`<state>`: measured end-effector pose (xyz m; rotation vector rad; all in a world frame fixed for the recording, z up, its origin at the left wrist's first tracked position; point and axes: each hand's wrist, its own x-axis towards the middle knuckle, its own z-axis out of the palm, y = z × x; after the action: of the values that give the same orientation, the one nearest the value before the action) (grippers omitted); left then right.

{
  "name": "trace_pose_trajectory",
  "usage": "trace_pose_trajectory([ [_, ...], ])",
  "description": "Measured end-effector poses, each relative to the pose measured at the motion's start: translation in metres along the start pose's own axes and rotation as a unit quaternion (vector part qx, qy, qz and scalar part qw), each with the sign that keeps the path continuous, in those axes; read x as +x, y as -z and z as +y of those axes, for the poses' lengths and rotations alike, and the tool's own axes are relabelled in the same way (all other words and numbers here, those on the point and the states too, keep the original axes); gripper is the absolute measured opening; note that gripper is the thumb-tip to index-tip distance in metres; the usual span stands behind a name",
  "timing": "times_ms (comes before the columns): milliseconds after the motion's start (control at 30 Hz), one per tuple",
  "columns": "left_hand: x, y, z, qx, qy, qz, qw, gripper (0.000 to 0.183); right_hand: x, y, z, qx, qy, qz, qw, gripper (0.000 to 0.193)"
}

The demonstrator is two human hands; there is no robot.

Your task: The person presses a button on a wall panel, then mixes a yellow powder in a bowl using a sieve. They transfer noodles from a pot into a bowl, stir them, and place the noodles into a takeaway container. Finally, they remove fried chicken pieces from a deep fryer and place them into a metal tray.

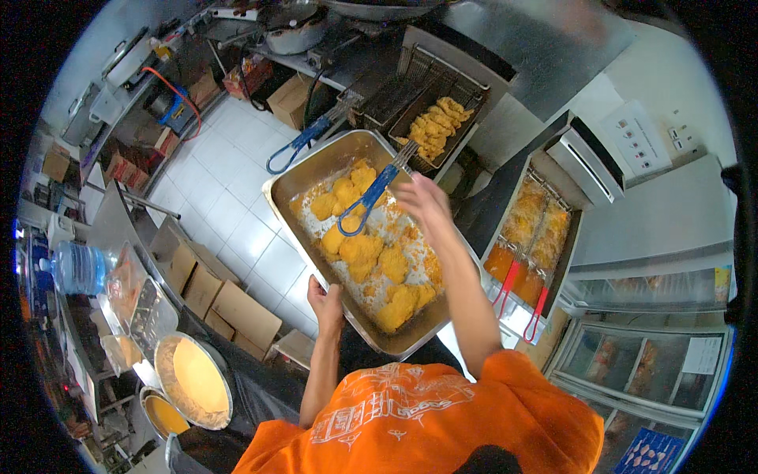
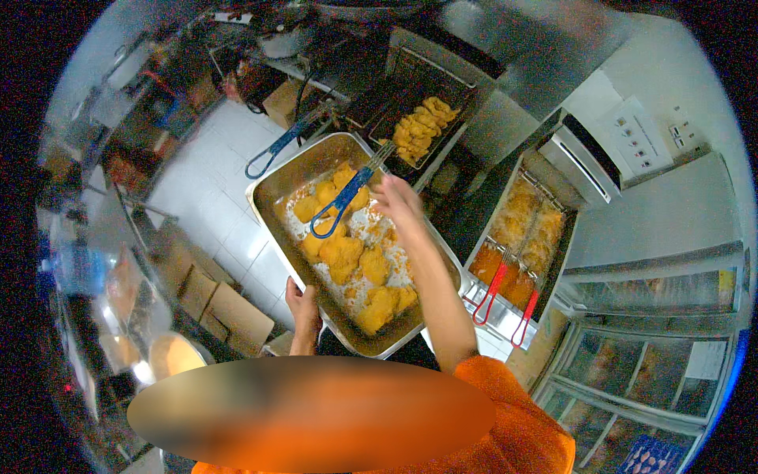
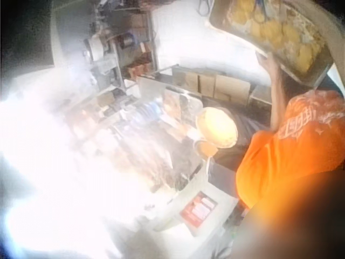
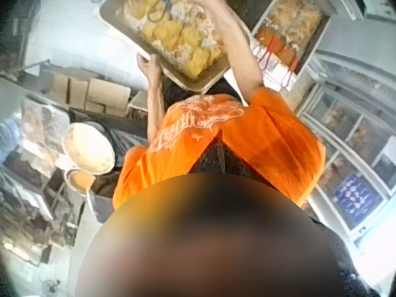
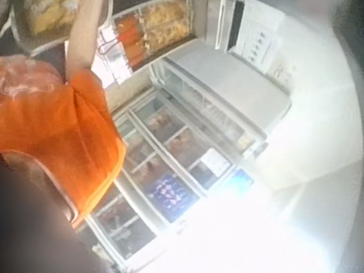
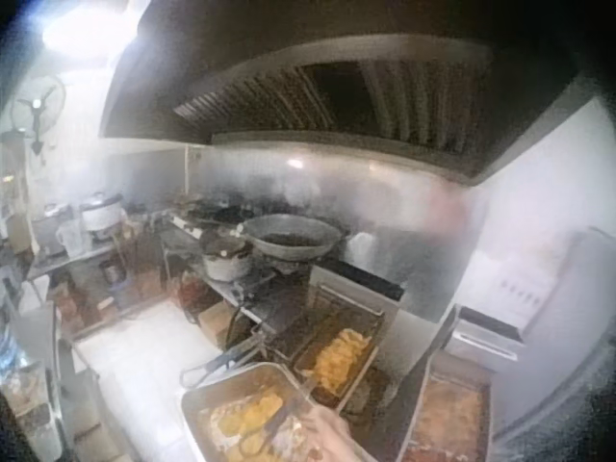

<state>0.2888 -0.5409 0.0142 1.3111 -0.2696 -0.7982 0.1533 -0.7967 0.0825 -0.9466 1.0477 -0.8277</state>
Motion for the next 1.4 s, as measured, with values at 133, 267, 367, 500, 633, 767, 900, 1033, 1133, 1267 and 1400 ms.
trace_pose_trajectory([
  [133, -0.003, 0.002, 0.003, 0.007, -0.01, -0.011, 1.0, 0.032, 0.079, -0.062, -0.004, 0.515, -0.133, -0.087, 0.843, 0.021],
  [267, 0.007, 0.016, 0.013, 0.051, -0.007, -0.025, 0.998, 0.029, 0.087, -0.077, -0.006, 0.396, -0.036, 0.021, 0.917, 0.017],
  [367, 0.018, 0.028, 0.026, 0.037, 0.009, -0.027, 0.999, 0.026, 0.064, -0.077, -0.04, 0.459, -0.036, -0.023, 0.888, 0.023],
  [500, 0.04, 0.037, 0.035, 0.001, 0.029, -0.065, 0.997, 0.023, 0.027, -0.064, -0.098, 0.513, -0.012, -0.094, 0.853, 0.017],
  [633, 0.071, 0.037, 0.033, 0.105, 0.001, -0.06, 0.993, 0.025, -0.055, -0.051, -0.07, 0.201, 0.005, -0.017, 0.98, 0.008],
  [767, 0.099, 0.038, 0.025, 0.024, 0.049, -0.075, 0.996, 0.015, -0.138, -0.024, -0.008, -0.393, 0.22, 0.057, 0.891, 0.018],
  [900, 0.105, 0.045, 0.016, -0.023, 0.041, -0.085, 0.995, 0.015, -0.195, 0.0, 0.063, -0.614, 0.132, 0.065, 0.776, 0.039],
  [1033, 0.101, 0.047, 0.006, -0.017, 0.046, -0.089, 0.995, 0.017, -0.208, 0.002, 0.122, -0.638, 0.112, 0.09, 0.756, 0.037],
  [1133, 0.102, 0.044, -0.001, -0.022, 0.047, -0.089, 0.995, 0.017, -0.2, -0.002, 0.134, -0.601, 0.081, 0.113, 0.787, 0.031],
  [1267, 0.101, 0.048, 0.0, 0.006, 0.044, -0.088, 0.995, 0.017, -0.174, -0.012, 0.103, -0.52, 0.141, 0.124, 0.834, 0.02],
  [1400, 0.091, 0.05, 0.012, 0.057, 0.039, -0.062, 0.996, 0.018, -0.139, -0.025, 0.036, -0.38, 0.159, 0.125, 0.903, 0.013],
])
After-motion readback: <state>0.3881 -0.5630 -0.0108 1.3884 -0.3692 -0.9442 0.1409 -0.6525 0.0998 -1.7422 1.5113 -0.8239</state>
